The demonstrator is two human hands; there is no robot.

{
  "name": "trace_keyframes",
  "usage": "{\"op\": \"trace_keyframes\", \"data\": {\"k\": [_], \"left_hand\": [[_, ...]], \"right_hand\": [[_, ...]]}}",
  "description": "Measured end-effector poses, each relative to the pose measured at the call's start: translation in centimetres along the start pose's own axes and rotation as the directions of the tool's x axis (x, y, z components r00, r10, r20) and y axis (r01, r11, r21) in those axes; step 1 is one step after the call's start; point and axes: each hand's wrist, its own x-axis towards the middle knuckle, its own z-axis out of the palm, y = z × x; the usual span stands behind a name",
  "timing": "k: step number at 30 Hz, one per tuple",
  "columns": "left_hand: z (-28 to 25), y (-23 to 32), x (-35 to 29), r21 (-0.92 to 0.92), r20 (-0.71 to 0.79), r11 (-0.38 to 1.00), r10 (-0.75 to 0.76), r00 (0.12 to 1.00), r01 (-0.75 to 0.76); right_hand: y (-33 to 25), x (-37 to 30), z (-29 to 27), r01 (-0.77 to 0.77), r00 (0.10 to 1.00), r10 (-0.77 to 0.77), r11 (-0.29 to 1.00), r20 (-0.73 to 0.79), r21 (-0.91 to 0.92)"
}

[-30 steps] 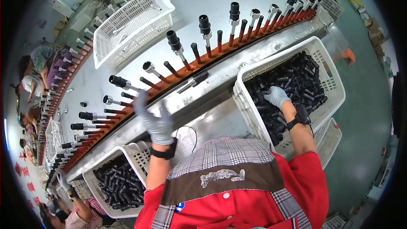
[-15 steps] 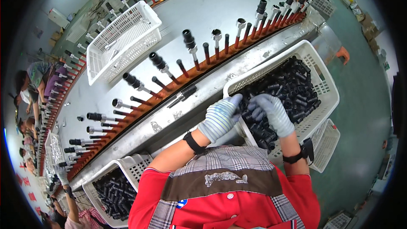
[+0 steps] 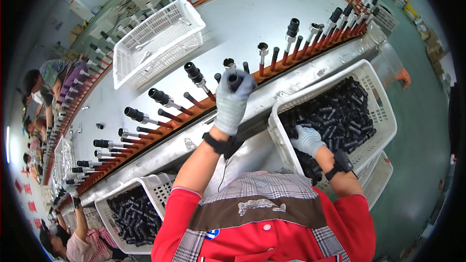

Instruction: Picking up small black cylindrical components from a bin and placing them onto a rotating assembly line.

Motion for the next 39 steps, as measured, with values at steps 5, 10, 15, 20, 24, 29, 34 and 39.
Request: {"op": "trace_keyframes", "data": {"k": [5,10,15,20,24,29,34,39], "left_hand": [[1.1,0.1,6.4,-0.154,-0.061,0.979,0.124,0.990,-0.132],[2.9,-1.1,9.2,-0.052,0.019,0.989,0.136,0.990,-0.135],[0.7,-4.4,10.5,0.011,-0.085,0.997,0.073,0.994,-0.073],[-2.6,-6.0,10.5,-0.014,-0.107,0.986,0.163,0.981,-0.165],[-6.2,-6.3,9.9,0.035,-0.133,0.973,0.230,0.964,-0.227],[-11.5,-6.6,8.8,0.432,-0.044,0.839,0.385,0.922,-0.330],[-16.3,-4.4,5.7,0.422,-0.196,0.849,0.428,0.882,-0.318],[-19.5,-1.5,3.0,0.410,-0.264,0.875,0.385,0.884,-0.259]], "right_hand": [[1.6,-2.1,-4.1,-0.156,0.982,0.149,0.273,0.118,0.949],[1.6,-3.8,-4.5,-0.150,0.982,0.039,-0.429,0.184,0.891],[0.6,-2.9,-4.3,-0.135,0.983,0.036,-0.532,0.182,0.836],[1.2,-0.2,-3.3,-0.216,0.949,0.037,-0.648,0.313,0.731],[-1.3,1.8,-2.5,-0.181,0.920,0.159,-0.639,0.359,0.747],[-2.9,2.2,-1.5,-0.198,0.940,0.212,-0.297,0.267,0.934],[-4.9,-1.8,-1.6,-0.104,0.985,0.083,-0.395,0.148,0.913],[-6.8,-6.7,-3.3,0.019,0.996,-0.061,-0.596,-0.069,0.803]]}}
